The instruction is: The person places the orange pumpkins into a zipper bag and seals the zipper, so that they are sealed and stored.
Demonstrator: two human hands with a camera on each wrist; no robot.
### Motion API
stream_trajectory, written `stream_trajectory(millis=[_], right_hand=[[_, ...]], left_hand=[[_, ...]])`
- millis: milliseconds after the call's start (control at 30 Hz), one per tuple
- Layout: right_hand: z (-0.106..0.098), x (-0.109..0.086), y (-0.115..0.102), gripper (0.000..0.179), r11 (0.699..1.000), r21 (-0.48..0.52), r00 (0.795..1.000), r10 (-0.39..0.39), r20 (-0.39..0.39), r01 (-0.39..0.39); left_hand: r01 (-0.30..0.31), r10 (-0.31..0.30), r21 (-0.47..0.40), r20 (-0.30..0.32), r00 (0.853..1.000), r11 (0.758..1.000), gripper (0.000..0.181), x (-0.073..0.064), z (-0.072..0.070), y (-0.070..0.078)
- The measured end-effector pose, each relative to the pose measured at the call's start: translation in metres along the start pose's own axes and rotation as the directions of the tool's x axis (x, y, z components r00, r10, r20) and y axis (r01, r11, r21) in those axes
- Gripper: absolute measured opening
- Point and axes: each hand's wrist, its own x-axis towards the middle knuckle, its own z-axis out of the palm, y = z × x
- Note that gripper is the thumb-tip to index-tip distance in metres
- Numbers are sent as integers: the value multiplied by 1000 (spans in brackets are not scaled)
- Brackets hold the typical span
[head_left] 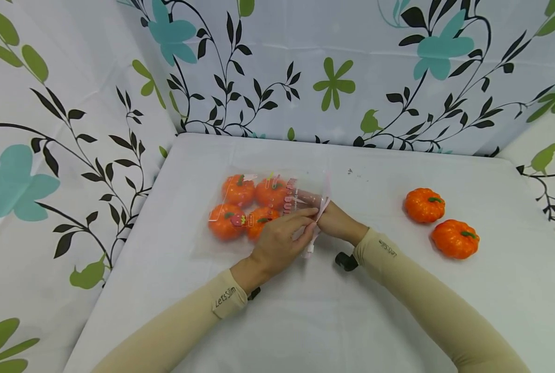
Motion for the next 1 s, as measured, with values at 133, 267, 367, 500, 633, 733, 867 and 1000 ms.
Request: stream_trajectory(millis=[133,267,367,500,633,733,867,1000], right_hand=[[-1,2,1,58,1000,-26,999,-12,40,13],[-2,0,3,58,1000,-12,998,-25,59,26],[-7,-8,6,59,999,8,997,-53,55,52],[-23,-27,8,62,996,-29,996,-87,23,88],[-44,-51,9,70,991,-127,998,-42,-46,36],[-60,-71,9,77,978,-209,994,-7,-106,-16],[-81,-97,6,87,935,-347,977,-9,-212,-67],[-103,-121,-1,104,887,-441,945,-19,-326,-134]], left_hand=[[-11,11,-12,-1,1000,1000,9,0,1,-2],[-25,25,-6,-8,1000,1000,9,0,1,-2],[-43,44,19,-11,999,999,13,1,2,-2],[-58,59,45,-13,998,997,16,1,3,-2],[-47,48,58,-10,999,997,14,1,3,-2],[-40,41,71,-13,999,997,13,0,3,-2],[-37,39,68,-21,999,997,12,0,2,-3],[-29,30,58,-20,999,998,12,-2,1,-4]])
